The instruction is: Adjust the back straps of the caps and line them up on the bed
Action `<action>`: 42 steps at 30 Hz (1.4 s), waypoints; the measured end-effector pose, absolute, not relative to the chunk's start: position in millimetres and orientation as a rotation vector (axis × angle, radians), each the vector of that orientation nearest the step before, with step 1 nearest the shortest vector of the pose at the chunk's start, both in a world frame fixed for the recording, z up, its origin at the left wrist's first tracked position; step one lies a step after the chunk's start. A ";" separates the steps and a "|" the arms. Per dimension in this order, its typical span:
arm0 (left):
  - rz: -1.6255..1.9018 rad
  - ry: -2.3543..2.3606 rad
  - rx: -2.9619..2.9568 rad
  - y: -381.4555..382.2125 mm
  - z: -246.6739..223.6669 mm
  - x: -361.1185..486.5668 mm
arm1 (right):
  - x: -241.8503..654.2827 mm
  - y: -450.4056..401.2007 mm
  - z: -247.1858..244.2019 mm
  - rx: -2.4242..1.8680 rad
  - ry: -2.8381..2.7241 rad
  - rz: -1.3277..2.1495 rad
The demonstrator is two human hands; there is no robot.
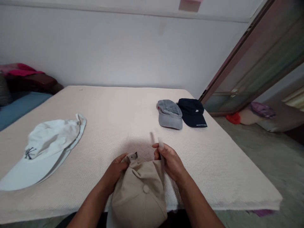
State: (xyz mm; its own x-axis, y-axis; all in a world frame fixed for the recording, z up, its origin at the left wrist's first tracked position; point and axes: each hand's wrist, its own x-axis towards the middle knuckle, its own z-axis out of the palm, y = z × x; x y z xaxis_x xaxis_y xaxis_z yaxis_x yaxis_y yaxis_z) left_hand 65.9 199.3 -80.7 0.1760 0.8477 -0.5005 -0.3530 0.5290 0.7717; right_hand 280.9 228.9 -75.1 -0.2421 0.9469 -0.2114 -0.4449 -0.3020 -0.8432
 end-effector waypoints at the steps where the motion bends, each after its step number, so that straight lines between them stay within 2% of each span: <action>1: 0.923 1.068 0.566 199.3 -80.4 66.2 | 283.1 229.9 -74.6 -0.892 -0.771 1.717; 7: 0.934 1.024 0.606 195.5 -74.1 68.3 | 295.2 237.8 -71.2 -0.724 -0.589 1.656; 15: 0.973 0.945 0.449 194.5 -75.6 75.6 | 278.5 228.6 -76.2 -0.881 -0.847 1.955; 23: 0.958 0.831 0.456 191.5 -75.8 76.2 | 273.7 225.1 -80.4 -0.876 -1.087 2.100; 42: 0.930 0.887 0.478 193.5 -79.3 76.7 | 278.4 226.3 -79.9 -0.992 -1.410 1.867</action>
